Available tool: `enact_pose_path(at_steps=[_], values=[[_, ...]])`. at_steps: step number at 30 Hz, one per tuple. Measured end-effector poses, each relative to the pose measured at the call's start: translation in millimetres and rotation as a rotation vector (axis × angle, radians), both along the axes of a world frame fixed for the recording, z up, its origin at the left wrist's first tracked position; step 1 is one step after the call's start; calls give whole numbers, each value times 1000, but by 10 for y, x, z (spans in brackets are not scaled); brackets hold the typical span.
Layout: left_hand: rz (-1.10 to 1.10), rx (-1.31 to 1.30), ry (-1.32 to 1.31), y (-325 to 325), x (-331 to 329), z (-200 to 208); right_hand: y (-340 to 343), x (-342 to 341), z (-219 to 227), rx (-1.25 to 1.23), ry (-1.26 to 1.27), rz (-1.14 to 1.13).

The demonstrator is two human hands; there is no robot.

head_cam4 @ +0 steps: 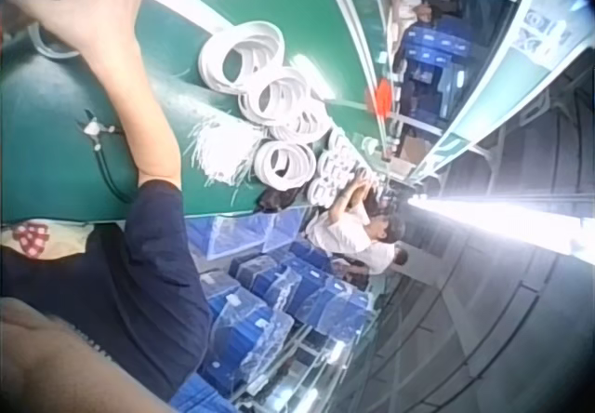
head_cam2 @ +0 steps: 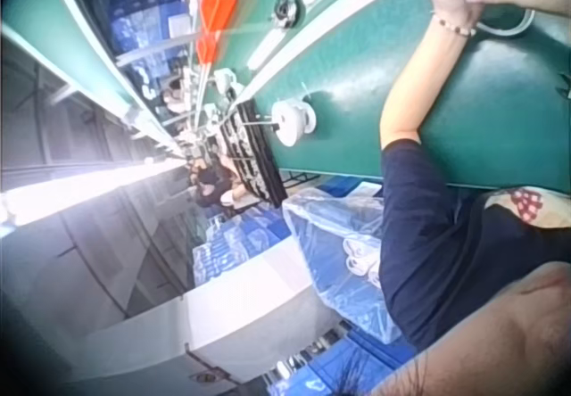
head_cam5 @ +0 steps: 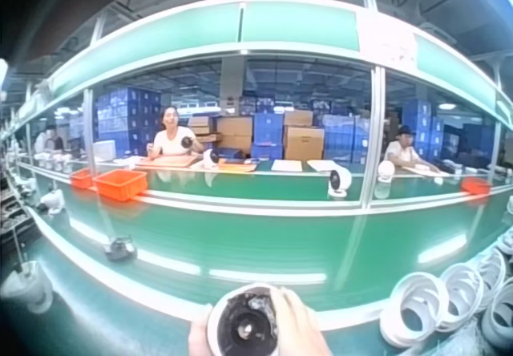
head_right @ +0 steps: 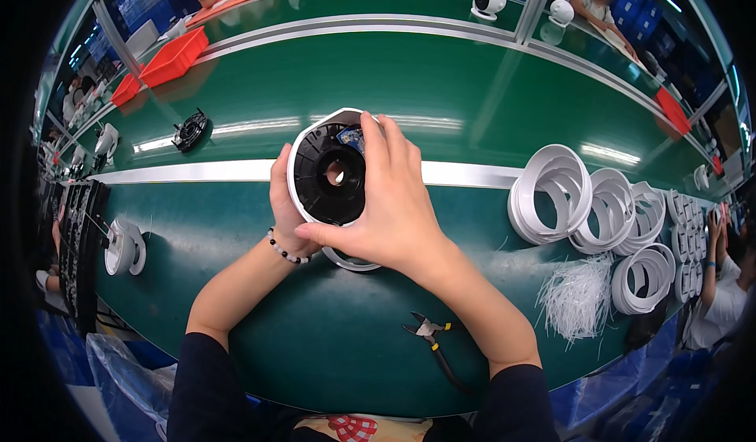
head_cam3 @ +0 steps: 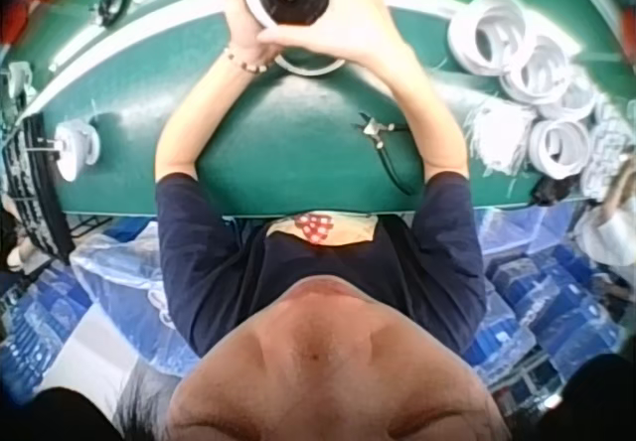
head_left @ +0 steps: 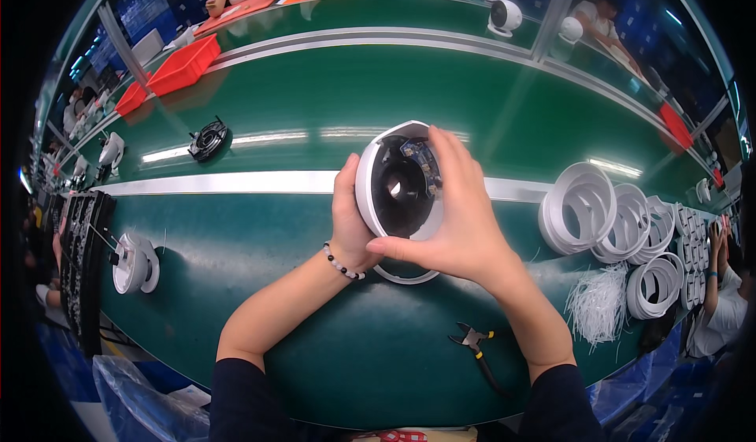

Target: The recorder is assembling security camera housings and internal components on a production line.

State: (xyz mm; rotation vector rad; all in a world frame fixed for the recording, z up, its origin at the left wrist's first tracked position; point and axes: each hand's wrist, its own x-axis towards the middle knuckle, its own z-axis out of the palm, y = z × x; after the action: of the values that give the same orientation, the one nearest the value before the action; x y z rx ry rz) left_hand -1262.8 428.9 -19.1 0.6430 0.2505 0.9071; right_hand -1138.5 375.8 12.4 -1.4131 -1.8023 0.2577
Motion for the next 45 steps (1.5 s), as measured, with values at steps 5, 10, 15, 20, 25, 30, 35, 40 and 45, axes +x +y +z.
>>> enact_pose_path(at_steps=[5,10,15,20,25,30,35,40,45], values=[[-53,92,26,-24,-30,0,41,23,6,7,-52,-29],[-66,84,90,-1,-12,58,43,39,4,-20,-63,-50],[-58,61,148,41,-38,84,77,29,-59,43,-123,-36],[-88,30,163,55,-70,111,93,37,-96,71,-108,-21],[23,21,78,61,-102,-1,158,-78,-363,261,42,-36],[38,66,-20,64,-50,-42,178,-46,-393,372,0,-36],[-80,-71,86,441,31,-37,290,5,-414,262,-7,-81],[52,-163,268,1200,98,-370,152,29,-315,115,-142,0],[263,4,642,1538,-175,-575,-3,-149,-313,-285,-421,433]])
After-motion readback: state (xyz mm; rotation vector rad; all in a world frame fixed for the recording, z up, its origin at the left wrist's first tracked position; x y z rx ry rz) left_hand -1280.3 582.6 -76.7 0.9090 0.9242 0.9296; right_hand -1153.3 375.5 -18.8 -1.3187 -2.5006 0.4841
